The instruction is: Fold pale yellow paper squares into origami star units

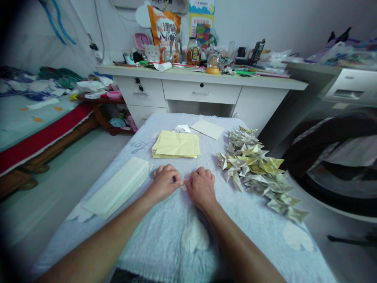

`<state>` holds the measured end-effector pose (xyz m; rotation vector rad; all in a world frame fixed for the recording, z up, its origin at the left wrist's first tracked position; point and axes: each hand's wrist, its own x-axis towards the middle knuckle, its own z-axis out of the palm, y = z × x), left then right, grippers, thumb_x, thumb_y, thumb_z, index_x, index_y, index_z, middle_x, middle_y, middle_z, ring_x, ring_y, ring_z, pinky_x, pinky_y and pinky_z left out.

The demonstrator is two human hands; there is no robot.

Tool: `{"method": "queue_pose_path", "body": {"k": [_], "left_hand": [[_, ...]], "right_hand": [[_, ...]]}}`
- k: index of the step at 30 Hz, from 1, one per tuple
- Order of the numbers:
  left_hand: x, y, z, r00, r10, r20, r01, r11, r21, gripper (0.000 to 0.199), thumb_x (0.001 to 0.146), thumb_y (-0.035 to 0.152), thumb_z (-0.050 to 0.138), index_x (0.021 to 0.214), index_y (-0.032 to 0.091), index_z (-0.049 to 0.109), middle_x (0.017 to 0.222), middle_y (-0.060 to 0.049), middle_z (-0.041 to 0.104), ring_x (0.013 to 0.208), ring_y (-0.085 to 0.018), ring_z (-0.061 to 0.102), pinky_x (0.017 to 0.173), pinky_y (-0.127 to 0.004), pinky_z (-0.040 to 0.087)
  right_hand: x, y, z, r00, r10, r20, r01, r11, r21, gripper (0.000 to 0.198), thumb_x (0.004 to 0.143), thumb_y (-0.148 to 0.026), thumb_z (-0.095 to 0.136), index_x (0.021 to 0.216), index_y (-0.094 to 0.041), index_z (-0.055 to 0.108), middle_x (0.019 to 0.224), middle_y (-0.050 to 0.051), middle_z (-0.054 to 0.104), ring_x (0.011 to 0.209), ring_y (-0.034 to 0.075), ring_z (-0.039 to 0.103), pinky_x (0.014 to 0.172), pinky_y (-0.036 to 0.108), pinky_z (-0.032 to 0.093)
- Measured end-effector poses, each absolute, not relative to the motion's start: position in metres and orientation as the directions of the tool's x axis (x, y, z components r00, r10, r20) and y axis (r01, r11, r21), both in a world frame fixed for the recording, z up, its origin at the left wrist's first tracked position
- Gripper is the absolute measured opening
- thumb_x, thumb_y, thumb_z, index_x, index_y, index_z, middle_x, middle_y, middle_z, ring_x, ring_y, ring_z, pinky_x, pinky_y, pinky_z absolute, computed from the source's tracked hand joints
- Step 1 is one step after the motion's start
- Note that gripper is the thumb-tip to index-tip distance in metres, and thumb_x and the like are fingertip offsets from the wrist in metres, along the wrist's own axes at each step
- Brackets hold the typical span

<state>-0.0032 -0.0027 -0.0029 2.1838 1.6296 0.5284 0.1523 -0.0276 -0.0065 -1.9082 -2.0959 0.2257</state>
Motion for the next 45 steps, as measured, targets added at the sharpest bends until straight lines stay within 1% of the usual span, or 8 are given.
{"method": "queue_pose_path", "body": {"k": [5, 7, 11, 18, 31, 36, 42, 45], "left_hand": [[-0.006, -0.002, -0.004, 0.256, 0.963, 0.089, 0.836, -0.266, 0.479, 0.013, 0.074, 0.037, 0.066, 0.07, 0.024, 0.065, 0.093, -0.002, 0.06, 0.094, -0.023, 0.048, 0.083, -0.039, 0.033], [-0.009, 0.001, -0.004, 0.26, 0.962, 0.08, 0.825, -0.264, 0.499, 0.012, 0.079, 0.035, 0.06, 0.075, 0.025, 0.066, 0.093, -0.001, 0.061, 0.093, -0.022, 0.049, 0.082, -0.037, 0.034], [-0.013, 0.004, -0.005, 0.249, 0.967, 0.058, 0.812, -0.241, 0.532, 0.026, 0.089, 0.032, 0.043, 0.083, 0.025, 0.067, 0.095, -0.002, 0.062, 0.091, -0.02, 0.05, 0.082, -0.036, 0.035], [-0.009, 0.0, -0.011, 0.275, 0.953, 0.124, 0.841, -0.301, 0.449, 0.019, 0.077, 0.046, 0.063, 0.079, 0.028, 0.066, 0.095, -0.001, 0.059, 0.094, -0.023, 0.047, 0.083, -0.039, 0.031], [-0.006, 0.001, -0.005, 0.262, 0.962, 0.074, 0.851, -0.267, 0.453, 0.018, 0.073, 0.046, 0.066, 0.076, 0.028, 0.065, 0.094, -0.001, 0.057, 0.094, -0.024, 0.046, 0.083, -0.039, 0.028], [-0.005, 0.001, -0.001, 0.252, 0.967, 0.029, 0.862, -0.238, 0.447, 0.019, 0.073, 0.047, 0.065, 0.077, 0.028, 0.066, 0.094, 0.0, 0.057, 0.095, -0.023, 0.045, 0.084, -0.038, 0.027], [-0.006, 0.001, -0.003, 0.261, 0.964, 0.048, 0.856, -0.254, 0.45, 0.022, 0.073, 0.05, 0.064, 0.077, 0.028, 0.065, 0.095, -0.001, 0.057, 0.094, -0.023, 0.045, 0.082, -0.039, 0.026], [-0.007, 0.002, -0.002, 0.272, 0.962, 0.037, 0.854, -0.259, 0.451, 0.021, 0.073, 0.049, 0.064, 0.078, 0.028, 0.066, 0.096, -0.001, 0.057, 0.094, -0.024, 0.045, 0.082, -0.039, 0.026]], "right_hand": [[0.151, -0.028, -0.005, -0.073, 0.993, 0.095, 0.953, 0.097, -0.287, 0.021, 0.087, -0.041, 0.057, 0.08, -0.021, 0.061, 0.094, 0.008, 0.053, 0.091, 0.024, 0.044, 0.075, 0.036, 0.032], [0.151, -0.027, -0.006, -0.074, 0.992, 0.103, 0.954, 0.101, -0.283, 0.021, 0.086, -0.041, 0.057, 0.08, -0.022, 0.061, 0.093, 0.007, 0.053, 0.09, 0.024, 0.044, 0.074, 0.035, 0.032], [0.152, -0.027, -0.009, -0.08, 0.987, 0.141, 0.953, 0.118, -0.281, 0.021, 0.086, -0.041, 0.057, 0.08, -0.022, 0.062, 0.092, 0.007, 0.053, 0.089, 0.024, 0.044, 0.074, 0.035, 0.032], [0.152, -0.027, -0.008, -0.081, 0.988, 0.135, 0.948, 0.118, -0.294, 0.021, 0.087, -0.041, 0.056, 0.081, -0.022, 0.062, 0.093, 0.008, 0.053, 0.09, 0.024, 0.043, 0.074, 0.035, 0.031], [0.16, -0.031, -0.006, -0.035, 0.993, 0.116, 0.945, 0.071, -0.32, 0.008, 0.083, -0.031, 0.059, 0.09, -0.027, 0.062, 0.107, 0.006, 0.05, 0.097, 0.025, 0.042, 0.082, 0.039, 0.029], [0.162, -0.032, -0.008, -0.034, 0.992, 0.124, 0.953, 0.07, -0.296, 0.01, 0.084, -0.031, 0.056, 0.092, -0.026, 0.06, 0.11, 0.005, 0.051, 0.1, 0.024, 0.043, 0.085, 0.038, 0.029], [0.157, -0.032, -0.009, -0.026, 0.984, 0.176, 0.968, 0.068, -0.242, 0.029, 0.086, -0.047, 0.053, 0.095, -0.02, 0.055, 0.103, 0.008, 0.053, 0.095, 0.026, 0.043, 0.085, 0.04, 0.031], [0.155, -0.032, -0.008, -0.02, 0.983, 0.185, 0.968, 0.065, -0.241, 0.03, 0.084, -0.047, 0.055, 0.099, -0.022, 0.055, 0.103, 0.008, 0.053, 0.095, 0.026, 0.044, 0.085, 0.041, 0.031]]}}
